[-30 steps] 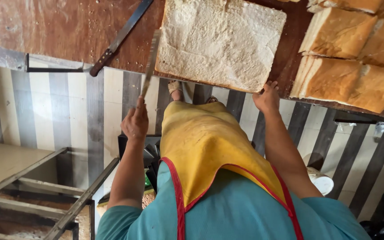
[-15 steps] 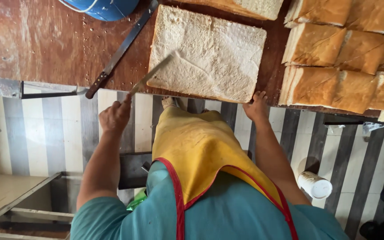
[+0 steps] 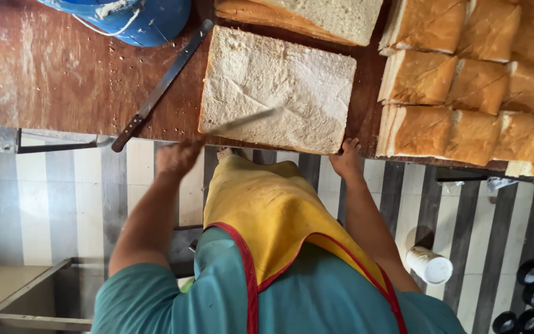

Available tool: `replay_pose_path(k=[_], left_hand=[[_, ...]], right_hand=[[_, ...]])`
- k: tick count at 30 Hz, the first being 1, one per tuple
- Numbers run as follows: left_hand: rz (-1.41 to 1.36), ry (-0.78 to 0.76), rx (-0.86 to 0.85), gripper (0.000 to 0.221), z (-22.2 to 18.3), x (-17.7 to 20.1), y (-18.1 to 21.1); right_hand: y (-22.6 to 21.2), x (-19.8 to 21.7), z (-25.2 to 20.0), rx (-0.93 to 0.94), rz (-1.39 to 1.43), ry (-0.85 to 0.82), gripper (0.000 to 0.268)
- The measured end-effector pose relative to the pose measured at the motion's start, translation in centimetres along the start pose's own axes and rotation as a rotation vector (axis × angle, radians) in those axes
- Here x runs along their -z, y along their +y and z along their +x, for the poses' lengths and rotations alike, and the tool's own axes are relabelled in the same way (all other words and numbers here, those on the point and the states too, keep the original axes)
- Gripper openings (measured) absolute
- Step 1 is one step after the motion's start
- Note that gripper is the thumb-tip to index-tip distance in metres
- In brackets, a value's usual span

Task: Apply cream or butter to large bread sheets and stack/cut them into portions.

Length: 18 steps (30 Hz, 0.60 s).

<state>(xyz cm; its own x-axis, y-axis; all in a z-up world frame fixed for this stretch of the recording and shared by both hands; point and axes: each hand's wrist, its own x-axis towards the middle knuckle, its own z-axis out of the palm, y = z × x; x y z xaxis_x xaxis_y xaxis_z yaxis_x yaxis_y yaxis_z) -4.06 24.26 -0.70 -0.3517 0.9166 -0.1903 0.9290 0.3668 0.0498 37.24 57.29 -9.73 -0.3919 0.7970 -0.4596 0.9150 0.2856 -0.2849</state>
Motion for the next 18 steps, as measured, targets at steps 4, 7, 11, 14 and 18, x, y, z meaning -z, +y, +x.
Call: replay_pose_path(k=[4, 7, 11, 14, 18], left_hand=[[0.038, 0.048, 0.177, 0.049, 0.3, -1.9, -4.8], [0.036, 0.245, 0.284, 0.042, 0.6, -2.9, -5.5], [0.051, 0.467, 0.275, 0.036, 3.3, -0.3, -2.9], [-0.101, 0.169, 0.328, 0.045, 5.3, 2.8, 0.8], [-0.141, -0.183, 0.169, 0.058, 7.5, 2.8, 5.7]], right_hand=[[0.3, -0.3, 0.1, 0.002, -0.029, -0.005, 0.100], [0.0, -0.1, 0.0, 0.014, -0.032, -0.003, 0.101], [0.1, 0.1, 0.0, 0.010, -0.040, 0.001, 0.101], [-0.4, 0.4, -0.2, -0.003, -0.036, -0.015, 0.102], [-0.7, 0.6, -0.4, -0.023, -0.016, -0.035, 0.103]])
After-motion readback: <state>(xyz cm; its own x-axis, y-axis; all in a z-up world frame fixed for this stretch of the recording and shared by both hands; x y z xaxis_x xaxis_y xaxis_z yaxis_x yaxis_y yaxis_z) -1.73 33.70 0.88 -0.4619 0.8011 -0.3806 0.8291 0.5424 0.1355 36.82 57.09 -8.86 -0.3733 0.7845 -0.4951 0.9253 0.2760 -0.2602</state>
